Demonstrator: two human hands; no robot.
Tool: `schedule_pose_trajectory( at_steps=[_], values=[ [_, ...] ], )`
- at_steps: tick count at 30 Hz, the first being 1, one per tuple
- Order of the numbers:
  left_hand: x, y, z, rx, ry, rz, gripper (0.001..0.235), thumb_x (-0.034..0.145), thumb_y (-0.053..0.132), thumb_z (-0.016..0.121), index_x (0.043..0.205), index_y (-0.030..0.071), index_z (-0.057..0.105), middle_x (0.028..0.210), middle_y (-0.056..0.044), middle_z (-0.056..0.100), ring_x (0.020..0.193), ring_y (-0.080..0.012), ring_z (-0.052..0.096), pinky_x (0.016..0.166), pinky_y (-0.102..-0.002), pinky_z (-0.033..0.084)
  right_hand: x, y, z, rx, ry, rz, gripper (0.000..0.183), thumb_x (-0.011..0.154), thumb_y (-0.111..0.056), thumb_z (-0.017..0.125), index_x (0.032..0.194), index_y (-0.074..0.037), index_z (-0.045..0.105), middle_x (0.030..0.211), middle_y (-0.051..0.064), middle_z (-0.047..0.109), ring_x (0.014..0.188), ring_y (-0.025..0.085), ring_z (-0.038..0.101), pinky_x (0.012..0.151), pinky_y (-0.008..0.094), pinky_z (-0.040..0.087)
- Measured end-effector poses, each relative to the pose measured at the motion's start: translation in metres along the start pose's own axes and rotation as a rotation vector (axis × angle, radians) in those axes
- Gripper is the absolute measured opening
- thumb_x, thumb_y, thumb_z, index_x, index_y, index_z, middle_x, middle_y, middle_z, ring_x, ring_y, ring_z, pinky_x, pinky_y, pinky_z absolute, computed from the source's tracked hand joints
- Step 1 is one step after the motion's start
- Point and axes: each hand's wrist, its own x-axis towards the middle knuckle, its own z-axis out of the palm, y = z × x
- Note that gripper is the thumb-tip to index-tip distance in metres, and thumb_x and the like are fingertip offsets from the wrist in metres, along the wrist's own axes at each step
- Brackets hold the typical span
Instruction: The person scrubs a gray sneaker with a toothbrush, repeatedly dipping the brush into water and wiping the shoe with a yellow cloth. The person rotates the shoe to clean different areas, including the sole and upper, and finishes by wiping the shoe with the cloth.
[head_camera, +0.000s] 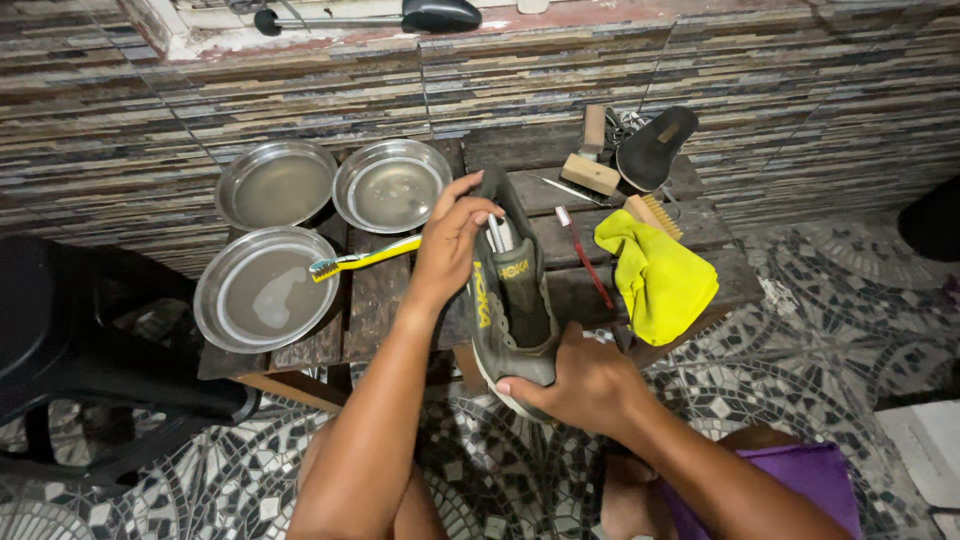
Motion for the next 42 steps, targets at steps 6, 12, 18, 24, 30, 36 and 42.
schedule_pose_trajectory(
  at_steps=[6,12,18,24,30,36,42],
  values=[
    [-0.004,0.002,0.024,-0.092,-0.124,-0.087,0.025,0.115,0.021,0.045,0.120,0.017,0.068,0.155,-0.029,0.051,0.142,-0.0545,0.048,0.120,-0.063,0.036,0.032,0.014,0.084,-0.517,0.602,-0.126,0.099,0.077,-0.109,0.031,0.072,-0.012,0.054,0.050,0.000,0.045,0.044,0.019,0.060,0.041,0.026,0.047],
    [-0.007,-0.005,0.023,-0.164,-0.143,-0.203,0.032,0.117,0.020,0.040,0.135,0.015,0.066,0.163,-0.034,0.041,0.150,-0.0545,0.037,0.124,-0.065,0.028,0.030,-0.006,0.007,-0.109,-0.080,-0.006,0.126,0.083,-0.098,0.043,0.132,0.017,0.055,0.092,0.029,0.076,0.086,0.041,0.080,0.069,0.047,0.065],
    [-0.015,0.016,0.010,-0.128,-0.107,-0.248,0.034,0.114,0.024,0.047,0.143,0.008,0.057,0.152,-0.036,0.052,0.143,-0.0544,0.047,0.120,-0.064,0.034,0.039,-0.025,-0.054,0.005,0.298,-0.048,0.114,0.069,-0.078,0.082,0.140,0.004,0.048,0.107,0.026,0.066,0.098,0.047,0.075,0.072,0.054,0.064],
    [-0.023,0.025,0.003,0.121,-0.022,-0.102,0.031,0.099,0.027,0.077,0.127,0.016,0.072,0.114,-0.008,0.077,0.114,-0.0348,0.071,0.106,-0.048,0.051,0.088,0.009,-0.019,0.091,0.575,-0.574,0.122,0.071,-0.072,0.081,0.161,-0.005,0.034,0.149,0.020,0.050,0.139,0.045,0.050,0.105,0.054,0.046],
    [-0.021,0.032,-0.002,0.129,-0.025,-0.090,0.022,0.097,0.026,0.079,0.114,0.014,0.072,0.103,-0.009,0.077,0.107,-0.0357,0.071,0.100,-0.048,0.054,0.090,0.015,-0.042,0.264,0.497,-0.564,0.080,0.082,-0.052,0.077,0.149,-0.014,0.054,0.140,0.009,0.058,0.141,0.039,0.047,0.106,0.053,0.041],
    [-0.016,0.043,-0.002,0.048,-0.120,-0.148,0.016,0.107,0.018,0.060,0.121,0.010,0.064,0.108,-0.020,0.072,0.110,-0.0475,0.066,0.099,-0.056,0.051,0.113,0.035,-0.042,0.475,0.586,-0.623,0.015,0.100,-0.035,0.067,0.108,-0.023,0.070,0.107,-0.004,0.072,0.129,0.025,0.061,0.104,0.041,0.042],
    [-0.011,0.049,0.000,0.179,-0.228,-0.018,0.024,0.109,0.013,0.046,0.124,0.015,0.065,0.110,-0.012,0.071,0.110,-0.0426,0.066,0.101,-0.052,0.051,0.096,0.025,-0.053,0.745,0.470,-0.736,0.006,0.099,-0.014,0.073,0.104,-0.013,0.071,0.101,0.005,0.076,0.107,0.035,0.073,0.095,0.041,0.051]
  ],
)
